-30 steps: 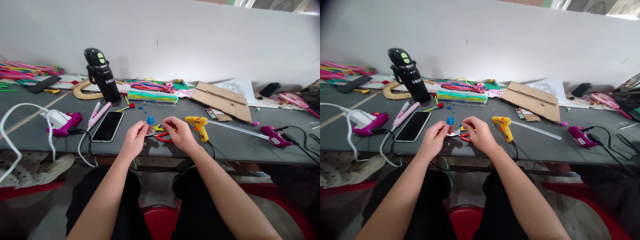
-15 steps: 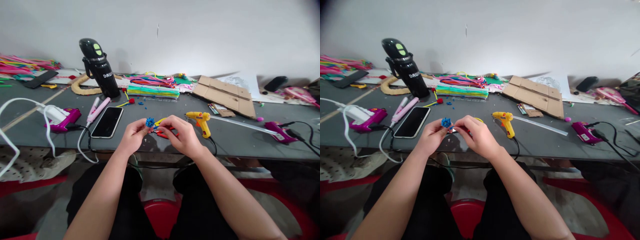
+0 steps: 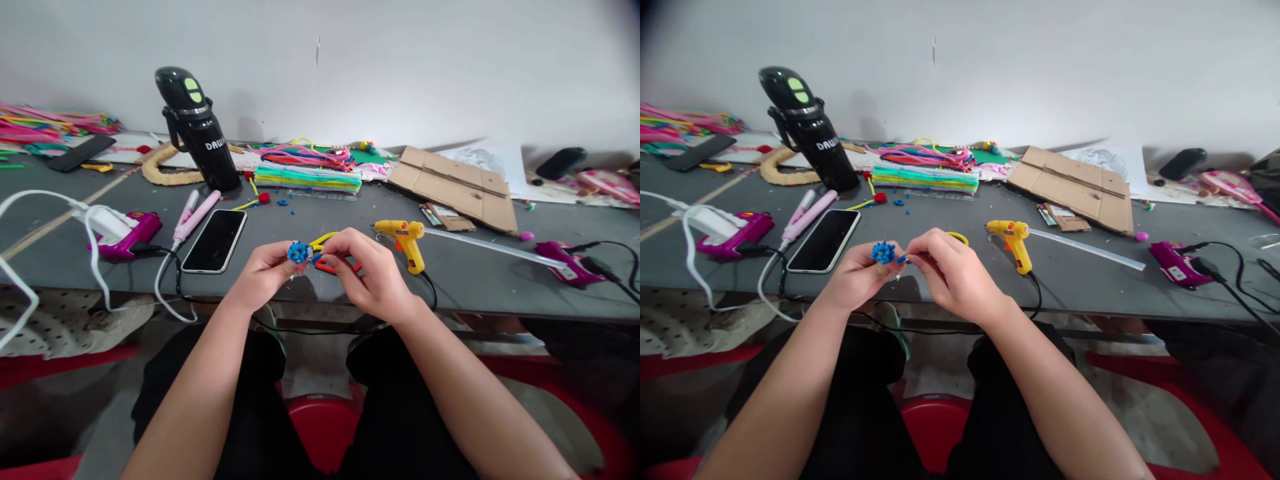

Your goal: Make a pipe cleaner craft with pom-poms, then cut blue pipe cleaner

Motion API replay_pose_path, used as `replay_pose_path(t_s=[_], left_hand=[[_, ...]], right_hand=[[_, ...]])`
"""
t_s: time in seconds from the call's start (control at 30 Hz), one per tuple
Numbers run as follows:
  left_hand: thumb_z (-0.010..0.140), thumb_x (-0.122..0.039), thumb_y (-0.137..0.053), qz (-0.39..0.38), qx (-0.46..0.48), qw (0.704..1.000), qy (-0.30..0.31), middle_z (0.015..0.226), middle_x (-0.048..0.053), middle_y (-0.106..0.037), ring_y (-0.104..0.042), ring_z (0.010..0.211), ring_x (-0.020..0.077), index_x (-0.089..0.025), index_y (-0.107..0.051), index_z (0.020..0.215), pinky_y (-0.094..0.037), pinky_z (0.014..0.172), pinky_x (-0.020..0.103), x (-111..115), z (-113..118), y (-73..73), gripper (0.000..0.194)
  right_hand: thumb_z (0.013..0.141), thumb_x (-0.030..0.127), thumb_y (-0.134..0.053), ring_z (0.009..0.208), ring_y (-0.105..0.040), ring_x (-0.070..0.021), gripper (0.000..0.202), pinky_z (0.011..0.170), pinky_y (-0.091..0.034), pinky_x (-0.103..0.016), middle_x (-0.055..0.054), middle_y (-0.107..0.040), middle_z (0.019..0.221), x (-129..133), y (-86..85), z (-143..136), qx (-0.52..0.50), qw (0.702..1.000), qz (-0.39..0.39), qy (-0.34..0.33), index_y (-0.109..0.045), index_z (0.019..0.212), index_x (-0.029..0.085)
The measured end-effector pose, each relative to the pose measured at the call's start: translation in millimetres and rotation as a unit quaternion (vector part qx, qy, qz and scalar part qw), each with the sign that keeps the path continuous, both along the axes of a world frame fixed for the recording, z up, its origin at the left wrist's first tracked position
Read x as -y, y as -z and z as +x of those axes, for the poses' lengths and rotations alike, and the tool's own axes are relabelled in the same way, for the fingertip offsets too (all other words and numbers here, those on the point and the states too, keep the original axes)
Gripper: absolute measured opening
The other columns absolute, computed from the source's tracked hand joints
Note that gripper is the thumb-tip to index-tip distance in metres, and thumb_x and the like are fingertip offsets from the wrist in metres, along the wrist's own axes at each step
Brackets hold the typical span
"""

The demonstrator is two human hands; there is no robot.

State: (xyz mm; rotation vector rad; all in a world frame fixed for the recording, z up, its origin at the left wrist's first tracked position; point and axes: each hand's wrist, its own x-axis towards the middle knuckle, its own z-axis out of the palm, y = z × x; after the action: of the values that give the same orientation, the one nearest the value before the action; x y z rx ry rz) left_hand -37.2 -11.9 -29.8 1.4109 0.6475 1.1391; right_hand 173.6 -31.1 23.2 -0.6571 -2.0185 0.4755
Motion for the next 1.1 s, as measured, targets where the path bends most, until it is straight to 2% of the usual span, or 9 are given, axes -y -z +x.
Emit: replay_pose_path(t_s=[0.23,0.37,0.5,0.77,1.1], left_hand=[[0.081,-0.034,-0.075,-0.074,0.065,0.995,-0.016,0.070,0.002,-0.055,-0.049,0.065,0.0116,-0.017,-0.070,0.076,-0.042,0.064,0.027,1,6,-2.0,0.019],[0.079,-0.035,-0.077,-0.122,0.077,0.989,-0.009,0.071,0.003,-0.056,-0.047,0.062,0.0098,-0.014,-0.069,0.073,-0.038,0.057,0.023,3,11,-8.9,0.023],[0.082,-0.034,-0.073,-0.136,0.080,0.987,-0.002,0.070,0.004,-0.055,-0.045,0.060,0.0089,-0.012,-0.066,0.070,-0.034,0.055,0.022,4,13,-11.4,0.025],[0.088,-0.035,-0.066,-0.130,0.041,0.991,0.000,0.064,-0.001,-0.044,-0.035,0.058,0.0077,-0.013,-0.067,0.076,-0.031,0.056,0.022,4,14,-8.7,0.025],[0.092,-0.040,-0.060,-0.070,-0.042,0.996,-0.022,0.064,-0.001,-0.040,-0.034,0.060,0.0112,-0.016,-0.065,0.080,-0.027,0.056,0.026,3,12,-3.4,0.028]], right_hand=[[0.097,0.017,-0.053,0.086,-0.060,-0.0161,0.008,0.078,-0.052,-0.031,-0.006,-0.064,0.094,-2,1.3,1,0.006,1.000,0.004,-0.007,-0.059,0.101,0.020],[0.098,0.018,-0.052,0.087,-0.061,-0.0162,0.009,0.078,-0.051,-0.031,-0.006,-0.066,0.095,-3,2.4,1,0.009,1.000,0.005,0.013,-0.060,0.100,0.020],[0.098,0.021,-0.053,0.083,-0.060,-0.0154,0.008,0.077,-0.050,-0.030,-0.006,-0.065,0.092,-5,3.7,2,0.021,0.999,-0.013,0.042,-0.061,0.099,0.019],[0.098,0.024,-0.054,0.081,-0.059,-0.0148,0.010,0.075,-0.049,-0.029,-0.005,-0.066,0.090,-5,3.5,2,0.031,0.997,-0.032,0.061,-0.062,0.096,0.019],[0.096,0.025,-0.058,0.073,-0.059,-0.0132,0.010,0.069,-0.050,-0.028,-0.004,-0.066,0.086,-6,7.2,0,0.009,0.995,-0.046,0.087,-0.065,0.093,0.018]])
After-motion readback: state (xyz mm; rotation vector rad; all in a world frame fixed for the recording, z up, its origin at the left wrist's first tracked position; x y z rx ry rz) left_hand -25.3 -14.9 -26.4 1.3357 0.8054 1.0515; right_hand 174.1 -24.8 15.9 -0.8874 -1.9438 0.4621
